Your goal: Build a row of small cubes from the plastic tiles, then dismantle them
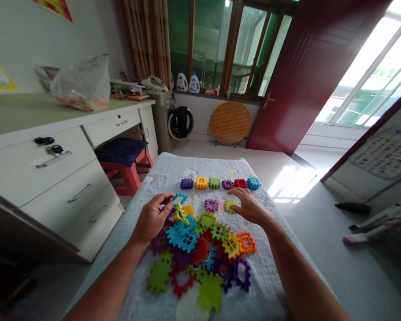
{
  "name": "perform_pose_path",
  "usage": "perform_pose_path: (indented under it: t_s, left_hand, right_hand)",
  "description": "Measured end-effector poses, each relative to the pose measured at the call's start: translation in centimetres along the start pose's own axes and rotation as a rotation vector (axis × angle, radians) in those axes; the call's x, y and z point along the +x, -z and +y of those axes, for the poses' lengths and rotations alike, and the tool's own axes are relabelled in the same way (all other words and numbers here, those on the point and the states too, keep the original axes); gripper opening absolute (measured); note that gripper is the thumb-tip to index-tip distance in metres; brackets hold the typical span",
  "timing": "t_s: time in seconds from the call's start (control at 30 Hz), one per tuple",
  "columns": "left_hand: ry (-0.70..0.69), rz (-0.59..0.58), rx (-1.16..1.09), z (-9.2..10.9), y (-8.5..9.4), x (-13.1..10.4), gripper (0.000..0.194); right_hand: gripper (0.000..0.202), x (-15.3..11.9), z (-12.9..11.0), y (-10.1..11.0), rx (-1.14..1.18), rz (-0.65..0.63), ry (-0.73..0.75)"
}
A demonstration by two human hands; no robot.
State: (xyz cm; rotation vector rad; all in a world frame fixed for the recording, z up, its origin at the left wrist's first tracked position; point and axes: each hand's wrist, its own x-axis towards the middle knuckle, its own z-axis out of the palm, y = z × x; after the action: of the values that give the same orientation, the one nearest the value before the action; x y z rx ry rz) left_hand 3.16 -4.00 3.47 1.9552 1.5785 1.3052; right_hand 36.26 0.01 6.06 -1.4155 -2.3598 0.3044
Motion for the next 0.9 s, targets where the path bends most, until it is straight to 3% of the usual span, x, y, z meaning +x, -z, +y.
perform_pose_path:
  t_s: [0.2, 0.33, 0.43, 0.63, 0.73, 0.9]
  left_hand:
    - [0.089, 0.025, -0.038, -0.7, -0.3, 0.0, 0.031]
    - [0.075, 0.123, -0.055, -0.7, -0.1, 0.0, 0.032]
    - [0.082, 0.174, -0.073, -0.9, 0.3, 0.1, 0.031]
    - [0.135, 0.164, -0.102, -1.5, 0.5, 0.3, 0.03]
    - [0.143, 0.109, -0.168, -1.2, 0.6, 0.2, 0.03]
    - [0.08, -0.147, -0.189, 0.4, 0.5, -0.3, 0.025]
  right_hand:
    - [0.027, -0.4, 0.5, -2.9, 0.057, 0.17, -0.075]
    - [0.024, -0.5, 1.6, -4.3, 0.09, 0.259, -0.053]
    - [0.021, -0.5, 2.1, -4.9, 0.113, 0.274, -0.066]
    - [0.021, -0.4, 2.0, -5.4, 0.096, 0.252, -0.082]
    - [0.021, -0.4, 1.7, -5.4, 0.093, 0.25, -0.092]
    - [0.022, -0.4, 2.0, -5.7, 0.092, 0.277, -0.128]
